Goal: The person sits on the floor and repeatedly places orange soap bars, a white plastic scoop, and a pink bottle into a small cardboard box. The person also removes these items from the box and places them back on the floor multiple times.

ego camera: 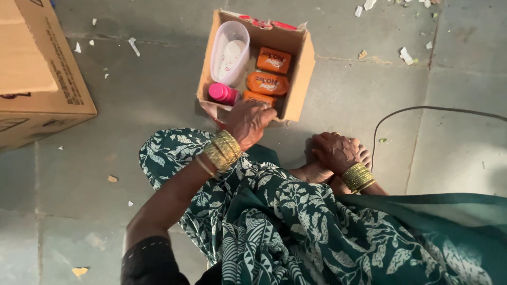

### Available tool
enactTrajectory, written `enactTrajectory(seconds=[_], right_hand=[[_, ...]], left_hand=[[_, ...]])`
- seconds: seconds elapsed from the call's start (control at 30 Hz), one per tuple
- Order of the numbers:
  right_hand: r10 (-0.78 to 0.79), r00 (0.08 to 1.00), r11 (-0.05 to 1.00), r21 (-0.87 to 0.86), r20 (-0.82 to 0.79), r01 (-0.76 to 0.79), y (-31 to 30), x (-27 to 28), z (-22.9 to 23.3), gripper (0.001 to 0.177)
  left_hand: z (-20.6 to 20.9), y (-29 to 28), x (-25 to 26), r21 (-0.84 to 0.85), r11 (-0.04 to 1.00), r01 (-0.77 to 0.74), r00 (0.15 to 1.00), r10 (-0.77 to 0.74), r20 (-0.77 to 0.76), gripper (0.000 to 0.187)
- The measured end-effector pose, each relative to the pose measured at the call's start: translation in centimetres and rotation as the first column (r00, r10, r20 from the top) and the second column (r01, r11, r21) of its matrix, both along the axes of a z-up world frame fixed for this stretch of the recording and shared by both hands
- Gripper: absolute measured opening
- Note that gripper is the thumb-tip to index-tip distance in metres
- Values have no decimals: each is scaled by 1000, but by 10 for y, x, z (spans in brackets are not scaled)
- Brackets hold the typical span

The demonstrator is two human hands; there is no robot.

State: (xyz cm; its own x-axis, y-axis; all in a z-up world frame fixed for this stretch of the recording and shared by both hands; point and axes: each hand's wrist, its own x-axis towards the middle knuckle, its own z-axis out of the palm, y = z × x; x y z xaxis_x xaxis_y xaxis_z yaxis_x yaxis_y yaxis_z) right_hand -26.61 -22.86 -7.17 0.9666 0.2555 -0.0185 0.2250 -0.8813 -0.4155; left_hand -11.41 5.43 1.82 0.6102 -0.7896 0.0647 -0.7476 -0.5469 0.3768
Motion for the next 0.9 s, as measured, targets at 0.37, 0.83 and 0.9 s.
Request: enactTrajectory(seconds=[0.37, 0.83, 0.9], right_hand=[[-1, 1000, 997, -74, 3, 1, -1, 0, -4, 19], [-246, 962, 898, 344, -121, 274, -32, 14, 45, 30], [-266, 963, 890, 371, -53, 266, -36, 14, 66, 31]], left_hand=[[-14, -70, 3, -215, 969, -124, 960, 172, 220, 6], [-16, -63, -2, -319, 947, -40, 938, 145, 314, 11], [-14, -61, -2, -309, 951, -33, 941, 134, 312, 20]])
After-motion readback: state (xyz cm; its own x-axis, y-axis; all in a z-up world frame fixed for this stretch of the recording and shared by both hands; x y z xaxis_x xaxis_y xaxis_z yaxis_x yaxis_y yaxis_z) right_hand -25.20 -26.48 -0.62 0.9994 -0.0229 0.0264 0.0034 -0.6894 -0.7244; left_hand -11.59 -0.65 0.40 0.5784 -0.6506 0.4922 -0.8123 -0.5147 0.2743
